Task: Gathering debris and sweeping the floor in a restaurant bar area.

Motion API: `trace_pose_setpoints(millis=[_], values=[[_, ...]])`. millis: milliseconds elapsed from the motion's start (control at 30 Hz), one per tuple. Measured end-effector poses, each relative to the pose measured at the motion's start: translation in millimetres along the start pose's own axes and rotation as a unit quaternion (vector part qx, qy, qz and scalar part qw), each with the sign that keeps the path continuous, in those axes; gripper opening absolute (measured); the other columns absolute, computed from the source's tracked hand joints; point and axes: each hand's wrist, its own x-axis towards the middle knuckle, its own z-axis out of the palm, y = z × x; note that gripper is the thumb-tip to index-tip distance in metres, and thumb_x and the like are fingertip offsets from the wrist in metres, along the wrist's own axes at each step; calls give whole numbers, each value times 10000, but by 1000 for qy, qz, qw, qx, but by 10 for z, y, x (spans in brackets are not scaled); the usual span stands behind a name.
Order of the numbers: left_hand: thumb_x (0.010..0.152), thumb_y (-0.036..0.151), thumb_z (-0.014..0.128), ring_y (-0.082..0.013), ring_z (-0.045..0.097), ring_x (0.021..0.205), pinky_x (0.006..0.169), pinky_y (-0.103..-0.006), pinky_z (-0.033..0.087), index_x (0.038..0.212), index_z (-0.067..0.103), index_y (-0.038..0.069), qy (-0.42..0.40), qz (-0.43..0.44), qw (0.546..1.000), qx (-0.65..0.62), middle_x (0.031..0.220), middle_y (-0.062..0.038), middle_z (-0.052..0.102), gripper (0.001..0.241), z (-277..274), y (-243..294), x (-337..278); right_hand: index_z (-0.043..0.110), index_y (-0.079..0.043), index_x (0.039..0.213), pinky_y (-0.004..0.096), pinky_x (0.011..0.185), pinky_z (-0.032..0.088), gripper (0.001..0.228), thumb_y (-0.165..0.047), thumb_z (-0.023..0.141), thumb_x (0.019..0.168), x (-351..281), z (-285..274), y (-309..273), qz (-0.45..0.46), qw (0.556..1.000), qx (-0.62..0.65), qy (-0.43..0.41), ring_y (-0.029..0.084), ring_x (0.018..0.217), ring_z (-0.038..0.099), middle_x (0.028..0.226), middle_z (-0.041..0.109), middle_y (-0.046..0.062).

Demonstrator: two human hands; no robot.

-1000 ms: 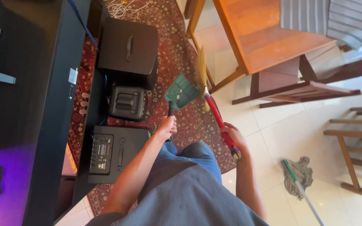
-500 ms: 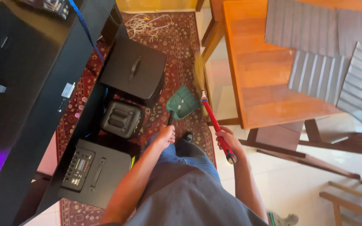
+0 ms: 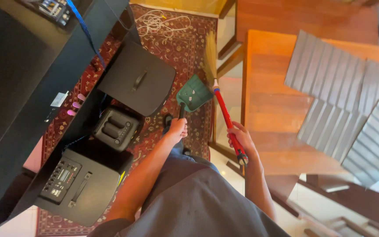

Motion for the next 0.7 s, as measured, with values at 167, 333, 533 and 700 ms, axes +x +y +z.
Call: trace_pose_setpoints(millis=[167,333,533,700], values=[[843,83,533,-94,297,407,376,-282,215,675,351,134,-11,8,1000,20,557,18,335,252,247,634,452,414,-84,1515,334,430,445,676,-114,638,878,481,-26,-482,-6,1000,-7,11,180,508,553,758,589,105],[847,65,526,-94,322,429,390,-284,228,692,382,116,18,26,999,32,581,4,374,217,600,1320,449,406,-74,1526,329,430,449,675,-117,627,890,700,21,-878,-20,1000,5,11,173,514,553,757,588,97],[850,66,519,-82,295,419,384,-278,211,693,348,134,34,33,999,22,572,19,347,242,831,1724,719,405,-68,1516,321,438,453,655,-119,620,899,1186,9,-1326,-4,1000,-1,-6,168,522,557,759,595,95],[851,59,517,-83,270,404,371,-280,190,688,324,135,61,40,997,9,554,24,318,264,890,1865,1203,487,-53,1372,308,445,462,477,-139,609,919,1869,-69,-1660,18,999,-5,-48,157,529,558,760,593,88]])
